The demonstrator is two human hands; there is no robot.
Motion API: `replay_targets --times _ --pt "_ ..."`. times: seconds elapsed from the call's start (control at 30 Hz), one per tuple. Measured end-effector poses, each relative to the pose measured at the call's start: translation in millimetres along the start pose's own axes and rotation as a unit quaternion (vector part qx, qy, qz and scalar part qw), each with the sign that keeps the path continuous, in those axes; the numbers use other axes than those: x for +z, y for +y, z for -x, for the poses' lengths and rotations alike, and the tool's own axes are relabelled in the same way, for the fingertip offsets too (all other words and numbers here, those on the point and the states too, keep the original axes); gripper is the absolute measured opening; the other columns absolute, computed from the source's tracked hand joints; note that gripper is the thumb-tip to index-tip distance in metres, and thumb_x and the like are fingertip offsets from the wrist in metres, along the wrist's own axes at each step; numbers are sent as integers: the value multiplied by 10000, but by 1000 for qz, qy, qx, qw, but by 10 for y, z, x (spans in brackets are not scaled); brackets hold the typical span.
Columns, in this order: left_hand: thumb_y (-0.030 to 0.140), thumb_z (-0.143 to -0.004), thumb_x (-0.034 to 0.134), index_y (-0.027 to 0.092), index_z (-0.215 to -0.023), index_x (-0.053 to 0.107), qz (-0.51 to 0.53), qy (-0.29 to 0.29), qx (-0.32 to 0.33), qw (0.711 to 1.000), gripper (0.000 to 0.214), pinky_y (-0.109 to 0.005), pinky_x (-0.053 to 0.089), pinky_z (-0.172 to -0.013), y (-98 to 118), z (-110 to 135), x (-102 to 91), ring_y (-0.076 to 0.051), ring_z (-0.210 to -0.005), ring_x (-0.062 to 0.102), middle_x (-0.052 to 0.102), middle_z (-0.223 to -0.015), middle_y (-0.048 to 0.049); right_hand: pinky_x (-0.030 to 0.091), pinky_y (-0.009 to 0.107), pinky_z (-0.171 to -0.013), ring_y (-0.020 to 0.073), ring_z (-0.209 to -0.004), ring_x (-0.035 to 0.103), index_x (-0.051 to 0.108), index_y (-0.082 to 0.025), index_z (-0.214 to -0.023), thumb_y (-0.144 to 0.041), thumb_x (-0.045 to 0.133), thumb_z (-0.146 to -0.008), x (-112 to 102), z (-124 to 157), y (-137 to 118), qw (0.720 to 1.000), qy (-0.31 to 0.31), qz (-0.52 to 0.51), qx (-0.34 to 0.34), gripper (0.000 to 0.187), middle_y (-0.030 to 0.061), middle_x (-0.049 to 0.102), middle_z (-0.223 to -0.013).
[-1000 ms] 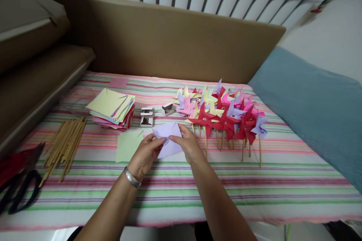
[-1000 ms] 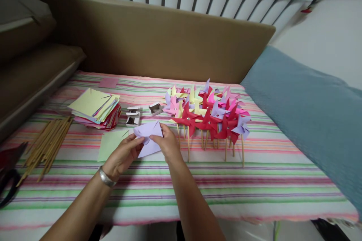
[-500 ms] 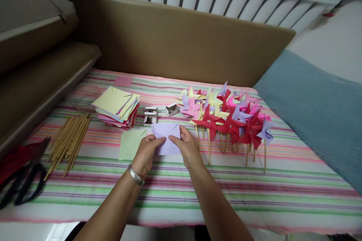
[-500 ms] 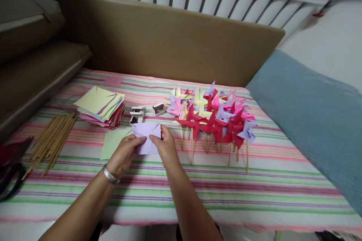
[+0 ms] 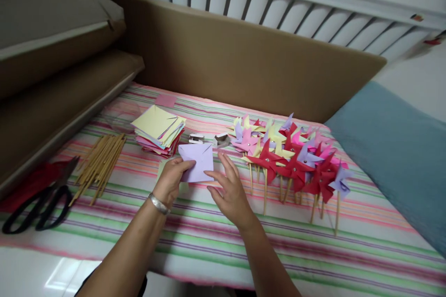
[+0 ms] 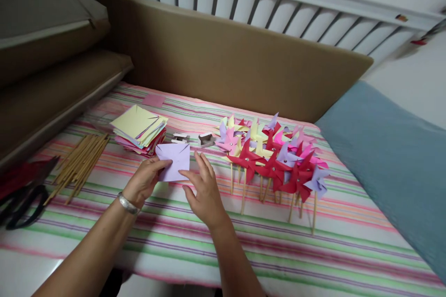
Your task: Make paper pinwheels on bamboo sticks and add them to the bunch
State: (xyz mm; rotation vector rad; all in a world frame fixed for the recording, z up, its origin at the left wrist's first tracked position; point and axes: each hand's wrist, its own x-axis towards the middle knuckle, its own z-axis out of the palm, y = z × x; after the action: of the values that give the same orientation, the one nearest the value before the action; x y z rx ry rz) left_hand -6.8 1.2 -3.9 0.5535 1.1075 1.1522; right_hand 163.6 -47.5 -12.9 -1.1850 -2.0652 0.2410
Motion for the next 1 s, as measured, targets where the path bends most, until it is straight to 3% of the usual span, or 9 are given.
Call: replay_targets --times 0.17,0.47,0.6,1.0 --pt "216 -452 782 123 -570 677 -14 -3 -10 1000 184 -245 419 -542 39 17 3 -138 -501 567 672 -541 -30 301 514 -1064 268 -1379 231 638 -250 -972 -129 518 -823 100 8 41 1000 21 10 15 226 43 291 -1489" --pt "226 -474 766 125 -567 673 -43 -2 4 999 166 -237 403 -521 -27 -13 -3 -129 -489 552 660 -533 -26 322 485 -1054 258 -1347 299 652 -232 -879 -147 541 -821 81 1 13 999 44 -2 19 152 69 368 -1444" --pt "258 -510 754 112 -668 700 -80 -7 21 997 223 -253 422 -569 -128 -52 -17 -149 -554 585 685 -605 -38 307 475 -1066 254 -1355 281 660 -227 -857 -169 554 -821 63 -14 -15 998 52 -6 38 126 72 386 -1433" --pt "269 -503 764 116 -628 703 -129 -47 23 990 206 -246 394 -540 -250 33 113 -138 -516 550 656 -564 -23 274 490 -1070 262 -1374 225 669 -227 -783 -207 584 -803 69 -61 -9 990 65 -8 128 90 64 409 -1422"
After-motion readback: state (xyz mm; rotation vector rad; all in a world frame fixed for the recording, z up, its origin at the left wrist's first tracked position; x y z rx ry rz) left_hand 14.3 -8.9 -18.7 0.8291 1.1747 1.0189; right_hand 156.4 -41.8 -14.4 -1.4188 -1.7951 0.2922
